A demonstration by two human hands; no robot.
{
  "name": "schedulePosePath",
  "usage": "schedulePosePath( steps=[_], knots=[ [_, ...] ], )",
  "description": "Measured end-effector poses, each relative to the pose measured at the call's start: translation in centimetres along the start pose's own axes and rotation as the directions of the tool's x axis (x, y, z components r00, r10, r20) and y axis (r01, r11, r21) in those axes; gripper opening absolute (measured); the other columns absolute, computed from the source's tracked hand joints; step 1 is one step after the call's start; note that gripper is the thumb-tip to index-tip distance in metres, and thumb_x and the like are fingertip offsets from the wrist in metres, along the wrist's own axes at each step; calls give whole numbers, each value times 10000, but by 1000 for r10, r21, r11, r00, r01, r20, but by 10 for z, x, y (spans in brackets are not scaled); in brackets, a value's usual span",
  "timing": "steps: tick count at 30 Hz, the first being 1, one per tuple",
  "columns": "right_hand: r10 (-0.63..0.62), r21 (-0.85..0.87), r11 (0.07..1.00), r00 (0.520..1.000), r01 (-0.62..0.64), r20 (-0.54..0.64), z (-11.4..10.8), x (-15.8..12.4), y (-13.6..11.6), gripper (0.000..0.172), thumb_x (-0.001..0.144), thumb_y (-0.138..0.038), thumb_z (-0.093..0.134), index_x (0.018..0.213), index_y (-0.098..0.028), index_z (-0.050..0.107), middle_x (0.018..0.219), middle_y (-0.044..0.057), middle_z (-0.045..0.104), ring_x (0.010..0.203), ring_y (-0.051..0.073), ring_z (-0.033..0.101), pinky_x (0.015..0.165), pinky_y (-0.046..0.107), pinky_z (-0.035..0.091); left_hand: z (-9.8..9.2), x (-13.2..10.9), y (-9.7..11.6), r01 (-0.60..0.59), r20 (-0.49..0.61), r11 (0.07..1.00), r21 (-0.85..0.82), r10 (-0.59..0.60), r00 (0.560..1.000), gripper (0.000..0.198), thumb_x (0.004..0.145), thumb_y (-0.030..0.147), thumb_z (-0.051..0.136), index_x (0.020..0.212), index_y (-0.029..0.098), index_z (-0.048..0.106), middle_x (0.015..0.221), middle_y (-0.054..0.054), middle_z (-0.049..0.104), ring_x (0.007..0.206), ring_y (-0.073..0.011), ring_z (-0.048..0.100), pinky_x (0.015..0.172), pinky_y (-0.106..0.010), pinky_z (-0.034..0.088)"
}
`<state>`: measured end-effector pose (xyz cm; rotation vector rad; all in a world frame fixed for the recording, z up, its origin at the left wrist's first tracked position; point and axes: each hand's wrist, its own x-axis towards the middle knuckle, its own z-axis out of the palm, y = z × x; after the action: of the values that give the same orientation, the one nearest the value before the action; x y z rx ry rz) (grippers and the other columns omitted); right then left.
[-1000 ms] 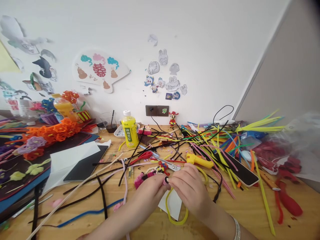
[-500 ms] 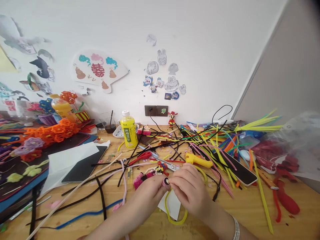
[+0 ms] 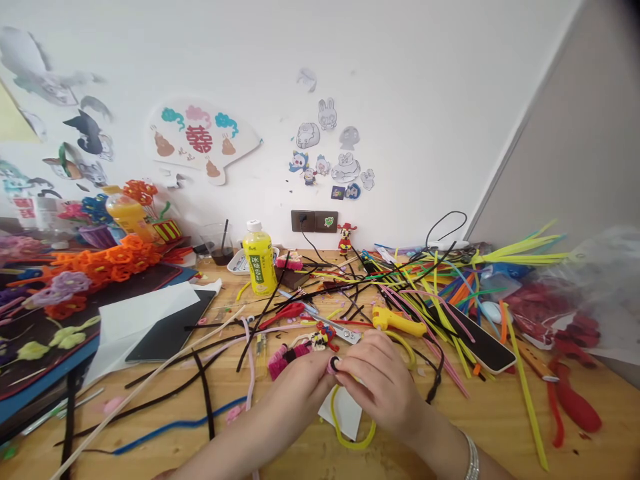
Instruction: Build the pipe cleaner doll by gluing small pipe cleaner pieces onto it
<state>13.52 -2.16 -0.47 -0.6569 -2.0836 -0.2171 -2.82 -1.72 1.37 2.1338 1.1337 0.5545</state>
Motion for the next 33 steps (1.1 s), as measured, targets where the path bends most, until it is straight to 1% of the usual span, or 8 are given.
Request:
schedulePosePath(
  steps=[7,11,14,17,21,26,30,33],
  knots=[
    [49,125,991,999,-50,12,-4,4,3,93,812,-132,537,891,-172,566,804,35,615,746,160,508,714,331,436,1,2,-3,-29,1,999,-31,29,1000,195,850,246,350,682,188,430,722,17,527,676,-129,439,633,-219,354],
    [190,209,962,980,-173,-62,-10,6,6,181,801,-266,568,963,-188,554,842,49,577,808,188,509,725,345,433,-1,1,-1,-11,2,999,-39,11,1000,183,829,258,382,663,190,419,685,25,465,660,-132,414,603,-223,336],
    [254,274,928,967,-253,32,-10,7,6,262,782,-358,589,998,-212,570,892,53,551,857,200,500,732,342,432,-2,-1,1,-13,6,992,-125,14,1000,102,796,178,385,714,190,446,709,26,459,677,-130,408,616,-222,337],
    [280,343,888,951,-308,129,-4,7,3,144,795,-297,582,919,-226,604,903,38,537,882,184,498,765,323,425,-1,-2,0,-3,3,966,-258,4,1000,57,761,142,425,756,190,455,733,31,443,694,-124,393,636,-219,343],
    [364,343,866,929,-365,68,3,5,3,67,769,-259,616,819,-218,598,857,21,531,849,173,500,744,302,417,1,3,-8,-7,24,858,-514,22,999,79,775,184,480,853,192,473,783,28,452,706,-115,416,632,-217,357],
    [462,338,841,886,-423,-42,5,3,6,75,768,-252,612,801,-211,559,827,19,530,817,177,500,710,293,413,2,12,-15,16,18,660,-751,-4,1000,233,797,392,512,813,161,488,614,47,456,518,-81,424,515,-211,332],
    [473,341,822,880,-456,38,8,4,6,174,720,-237,664,859,-213,562,878,23,544,868,186,498,745,290,408,-1,16,-19,24,-28,558,-829,-84,996,284,754,422,576,715,153,495,584,44,478,484,-71,437,506,-207,334],
    [500,251,816,853,-521,147,11,4,9,247,699,-200,675,921,-206,568,922,31,569,901,195,494,776,301,399,-7,19,-25,18,-56,541,-841,-120,991,297,754,432,572,685,156,486,567,41,490,474,-69,432,494,-199,320]
  ],
)
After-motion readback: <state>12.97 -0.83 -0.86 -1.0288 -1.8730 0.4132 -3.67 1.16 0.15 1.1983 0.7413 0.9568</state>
